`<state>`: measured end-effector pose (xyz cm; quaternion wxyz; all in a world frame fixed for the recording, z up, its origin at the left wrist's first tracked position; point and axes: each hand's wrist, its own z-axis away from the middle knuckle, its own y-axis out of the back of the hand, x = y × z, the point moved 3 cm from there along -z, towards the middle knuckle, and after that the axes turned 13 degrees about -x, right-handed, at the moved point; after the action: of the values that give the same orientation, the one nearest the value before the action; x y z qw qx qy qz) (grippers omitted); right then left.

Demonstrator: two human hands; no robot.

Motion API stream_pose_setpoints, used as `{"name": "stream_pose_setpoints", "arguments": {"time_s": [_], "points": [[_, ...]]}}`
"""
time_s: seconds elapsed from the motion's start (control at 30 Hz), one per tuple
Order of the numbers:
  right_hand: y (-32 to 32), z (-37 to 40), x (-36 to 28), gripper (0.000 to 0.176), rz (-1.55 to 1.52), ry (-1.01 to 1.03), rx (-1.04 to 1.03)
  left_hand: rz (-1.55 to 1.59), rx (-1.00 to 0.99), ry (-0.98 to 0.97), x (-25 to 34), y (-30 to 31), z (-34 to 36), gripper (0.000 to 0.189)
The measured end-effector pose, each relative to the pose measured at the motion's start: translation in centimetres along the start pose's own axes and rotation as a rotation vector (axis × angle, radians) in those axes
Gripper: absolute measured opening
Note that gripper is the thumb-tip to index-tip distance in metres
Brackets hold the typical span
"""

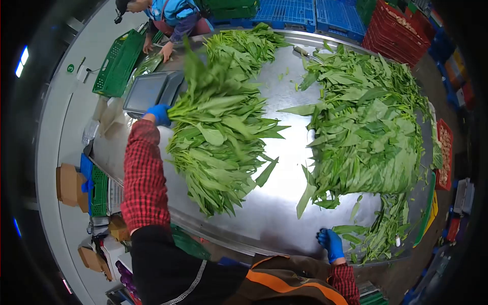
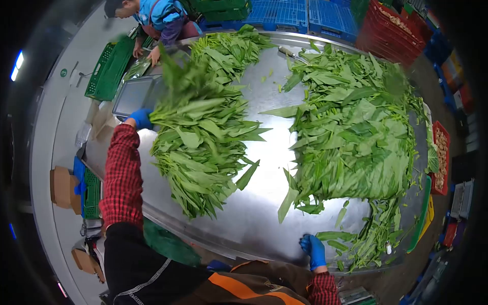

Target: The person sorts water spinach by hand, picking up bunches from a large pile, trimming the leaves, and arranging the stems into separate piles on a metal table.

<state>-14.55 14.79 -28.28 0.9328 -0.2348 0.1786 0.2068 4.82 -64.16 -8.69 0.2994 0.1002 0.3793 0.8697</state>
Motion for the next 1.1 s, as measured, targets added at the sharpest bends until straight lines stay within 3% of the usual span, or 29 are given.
{"name": "stream_pose_setpoints", "arguments": {"time_s": [0.03,0.17,0.27,0.5,0.6,0.8,0.9,1.0,1.07,1.1], "points": [[-0.4,0.1,-0.4,0.034,0.013,0.019,0.029,-0.137,-0.055,0.048,-0.8,-1.4,-1.9,0.057],[-1.6,-0.3,-1.2,0.032,-0.026,0.005,0.041,0.023,-0.045,0.022,-5.5,-6.1,-8.2,0.061],[-5.0,-0.3,-3.2,0.031,0.057,0.027,0.034,0.117,-0.035,-0.028,-5.1,-6.0,-7.6,0.062],[-7.9,-1.1,-4.4,0.029,0.149,0.055,-0.027,-0.046,0.152,0.034,-3.0,-4.8,-5.6,0.067],[-7.5,-1.2,-4.2,0.028,0.144,0.062,-0.016,-0.094,0.225,-0.007,-2.8,-4.5,-5.0,0.074],[-7.2,-1.0,-4.6,0.028,0.163,0.065,0.019,-0.307,0.116,0.088,-2.0,-3.5,-3.9,0.102],[-6.9,-1.1,-4.8,0.028,0.157,0.068,0.003,-0.309,0.07,0.125,-2.1,-3.4,-3.0,0.102],[-6.6,-0.6,-5.2,0.029,0.168,0.057,-0.022,-0.371,0.124,0.154,-3.7,-3.8,-2.5,0.089],[-5.6,-0.5,-5.3,0.03,0.169,0.069,-0.026,-0.261,0.301,0.264,-3.9,-3.4,-1.7,0.075],[-5.7,-0.3,-5.9,0.031,0.214,0.076,-0.056,-0.188,0.463,0.193,-3.4,-2.9,-0.6,0.07]]}}
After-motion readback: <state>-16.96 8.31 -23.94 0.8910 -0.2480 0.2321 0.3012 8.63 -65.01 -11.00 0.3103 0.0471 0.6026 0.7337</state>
